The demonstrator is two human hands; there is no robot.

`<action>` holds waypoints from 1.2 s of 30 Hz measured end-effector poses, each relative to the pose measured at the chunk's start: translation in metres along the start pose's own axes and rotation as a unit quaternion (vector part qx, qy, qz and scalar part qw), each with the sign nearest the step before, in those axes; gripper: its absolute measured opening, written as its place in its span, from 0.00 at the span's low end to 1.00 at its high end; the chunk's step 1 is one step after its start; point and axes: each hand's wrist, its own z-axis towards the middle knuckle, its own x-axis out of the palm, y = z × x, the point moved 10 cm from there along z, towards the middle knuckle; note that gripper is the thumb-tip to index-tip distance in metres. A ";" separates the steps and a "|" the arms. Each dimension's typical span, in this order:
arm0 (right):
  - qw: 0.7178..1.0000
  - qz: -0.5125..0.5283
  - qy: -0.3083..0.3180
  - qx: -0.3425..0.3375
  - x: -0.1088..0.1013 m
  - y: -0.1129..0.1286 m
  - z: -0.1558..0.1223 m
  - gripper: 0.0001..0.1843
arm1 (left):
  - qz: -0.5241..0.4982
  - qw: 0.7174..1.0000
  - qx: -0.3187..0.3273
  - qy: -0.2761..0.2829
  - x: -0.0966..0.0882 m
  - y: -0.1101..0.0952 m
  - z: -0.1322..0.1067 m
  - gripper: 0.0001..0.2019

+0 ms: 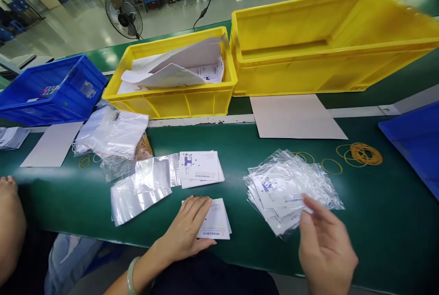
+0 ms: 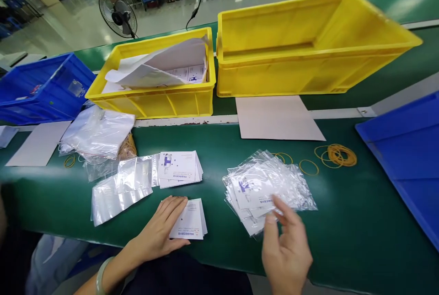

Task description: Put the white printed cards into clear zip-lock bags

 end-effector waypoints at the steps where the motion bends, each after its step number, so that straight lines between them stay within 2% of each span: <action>1: 0.996 0.003 0.089 0.009 0.023 0.001 -0.008 0.22 | -0.003 1.000 0.012 -0.006 -0.005 -0.006 0.001 0.51; 3: 0.959 0.036 0.279 0.026 0.074 0.009 -0.035 0.23 | -0.003 0.999 0.043 -0.017 -0.016 -0.020 0.003 0.50; 4: 0.934 0.058 0.351 0.031 0.095 0.016 -0.048 0.24 | 0.002 0.998 0.059 -0.027 -0.022 -0.027 0.003 0.49; 5: 0.911 0.074 0.404 0.036 0.110 0.023 -0.060 0.24 | 0.010 0.996 0.073 -0.043 -0.030 -0.033 0.002 0.48; 7: 0.889 0.086 0.446 0.053 0.127 0.035 -0.069 0.21 | 0.032 0.991 0.076 -0.102 -0.050 -0.034 -0.003 0.46; 9: 0.890 0.098 0.439 0.073 0.129 0.041 -0.064 0.20 | 0.050 0.979 0.008 -0.200 -0.079 -0.012 -0.012 0.38; 11: 0.897 0.117 0.410 0.118 0.123 0.037 -0.055 0.20 | 0.062 0.951 -0.116 -0.279 -0.104 0.028 -0.025 0.22; 13: 0.899 0.137 0.382 0.165 0.115 0.028 -0.048 0.20 | 0.075 0.935 -0.222 -0.268 -0.107 0.066 -0.028 0.11; 16: 0.900 0.154 0.360 0.193 0.109 0.021 -0.045 0.19 | 0.087 0.944 -0.271 -0.168 -0.085 0.098 -0.010 0.07; 19: 0.906 0.142 0.355 0.181 0.106 0.021 -0.046 0.19 | 0.099 0.940 -0.298 -0.135 -0.071 0.110 0.004 0.03; 21: 0.909 0.133 0.352 0.180 0.106 0.020 -0.047 0.20 | 0.105 0.933 -0.321 -0.126 -0.068 0.114 0.005 0.04; 26: 0.909 0.128 0.346 0.196 0.104 0.018 -0.048 0.22 | 0.080 0.926 -0.345 -0.128 -0.082 0.118 -0.017 0.09; 30: 0.906 0.105 0.357 0.204 0.108 0.024 -0.053 0.33 | 0.043 0.913 -0.367 -0.173 -0.104 0.116 -0.048 0.12; 32: 0.903 0.098 0.371 0.193 0.113 0.030 -0.058 0.36 | -0.003 0.900 -0.382 -0.208 -0.113 0.116 -0.063 0.13; 34: 0.896 0.088 0.404 0.162 0.122 0.038 -0.066 0.32 | -0.102 0.876 -0.399 -0.251 -0.116 0.118 -0.078 0.13; 36: 0.888 0.066 0.440 0.117 0.133 0.045 -0.074 0.25 | -0.207 0.840 -0.407 -0.293 -0.116 0.119 -0.088 0.13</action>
